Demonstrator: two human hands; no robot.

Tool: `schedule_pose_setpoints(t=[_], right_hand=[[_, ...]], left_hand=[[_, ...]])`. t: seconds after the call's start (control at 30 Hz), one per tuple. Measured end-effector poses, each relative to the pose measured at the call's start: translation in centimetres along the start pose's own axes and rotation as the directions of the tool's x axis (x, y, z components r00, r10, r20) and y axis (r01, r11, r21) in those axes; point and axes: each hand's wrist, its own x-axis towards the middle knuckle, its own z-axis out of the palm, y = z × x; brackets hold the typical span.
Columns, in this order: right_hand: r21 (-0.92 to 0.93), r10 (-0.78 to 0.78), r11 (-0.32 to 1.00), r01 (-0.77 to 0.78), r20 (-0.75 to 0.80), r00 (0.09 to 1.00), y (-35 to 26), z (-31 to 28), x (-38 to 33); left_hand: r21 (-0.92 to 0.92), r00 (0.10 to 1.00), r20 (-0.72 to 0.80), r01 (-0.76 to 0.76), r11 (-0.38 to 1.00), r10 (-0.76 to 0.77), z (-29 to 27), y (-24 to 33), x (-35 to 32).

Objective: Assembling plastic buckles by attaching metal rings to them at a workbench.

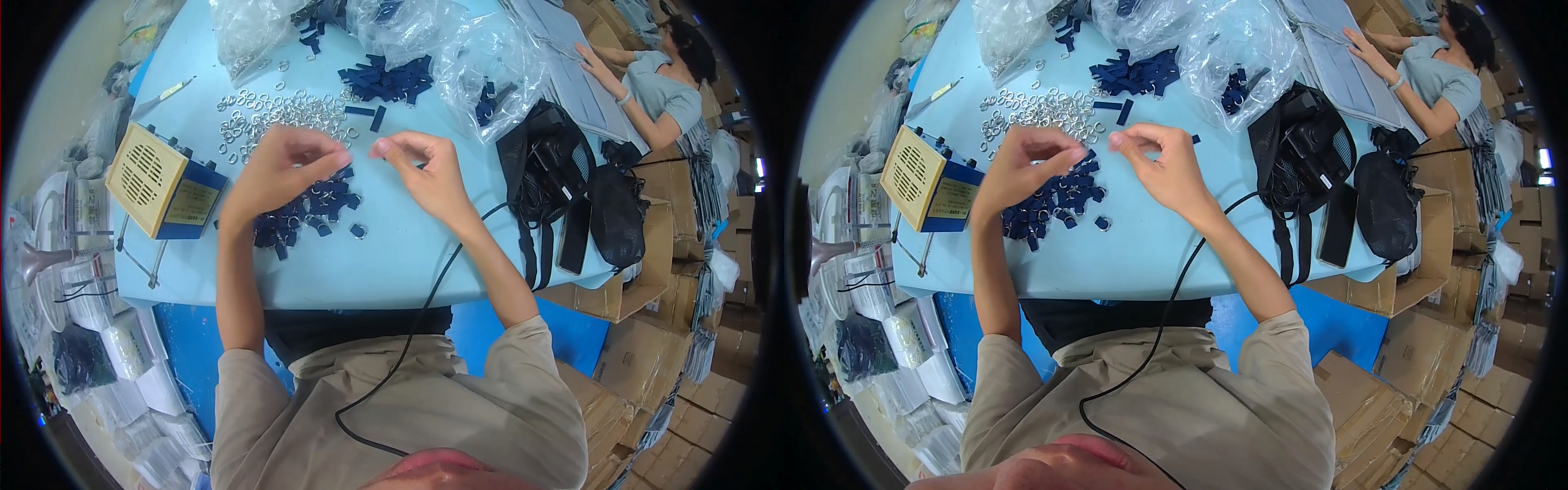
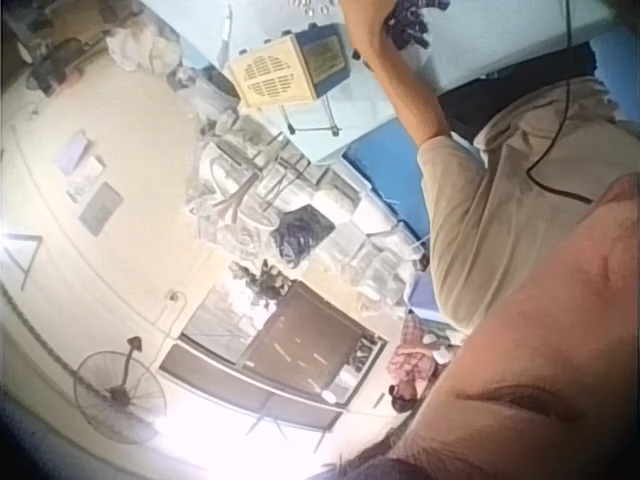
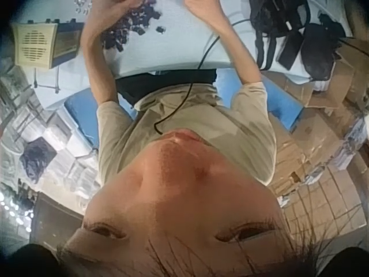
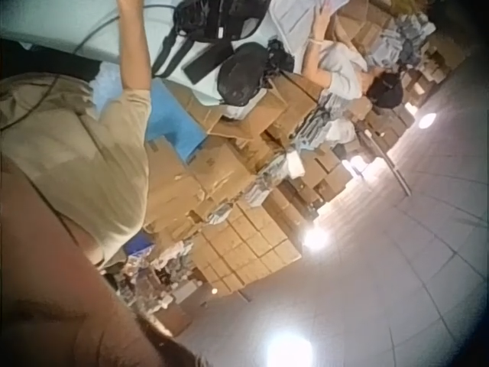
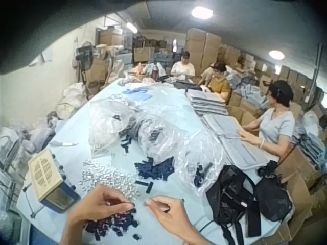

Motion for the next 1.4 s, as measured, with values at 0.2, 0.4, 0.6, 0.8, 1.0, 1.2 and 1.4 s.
schedule_pose_setpoints(t=[0.2, 0.4, 0.6, 0.8, 1.0, 1.2, 1.4], right_hand=[[-0.734, -0.428, 0.632, 0.247, -0.066, 0.901, 2.6, -1.8, 2.0], [-0.747, -0.375, 0.618, 0.246, -0.004, 0.927, 3.7, -2.0, 2.2], [-0.692, -0.322, 0.701, 0.172, -0.092, 0.942, 3.6, -2.9, 2.3], [-0.207, -0.053, 0.978, 0.012, -0.195, 0.979, 2.4, -2.8, 2.3], [0.168, -0.215, 0.955, 0.243, -0.173, 0.961, 0.2, -0.9, 1.4], [0.227, -0.184, 0.953, 0.202, -0.098, 0.978, 0.1, -1.1, 1.0], [0.198, -0.149, 0.964, 0.175, -0.14, 0.979, -1.1, -0.2, 0.5]], left_hand=[[0.248, 0.997, 0.065, -0.066, 0.966, 0.051, -3.2, 1.2, -1.6], [0.059, 0.941, -0.312, -0.119, 0.991, 0.132, 0.4, -0.6, 0.7], [0.136, 0.92, -0.332, -0.169, 0.976, 0.206, 3.6, -1.5, 1.8], [0.193, 0.914, -0.33, -0.177, 0.965, 0.234, 4.3, -1.7, 1.9], [0.018, 0.924, -0.331, -0.199, 0.98, 0.194, 5.7, -0.8, 1.9], [-0.156, 0.969, -0.225, -0.139, 0.978, 0.101, 5.5, -1.4, 1.8], [-0.156, 0.98, -0.18, -0.113, 0.981, 0.085, 5.3, -1.8, 1.8]])
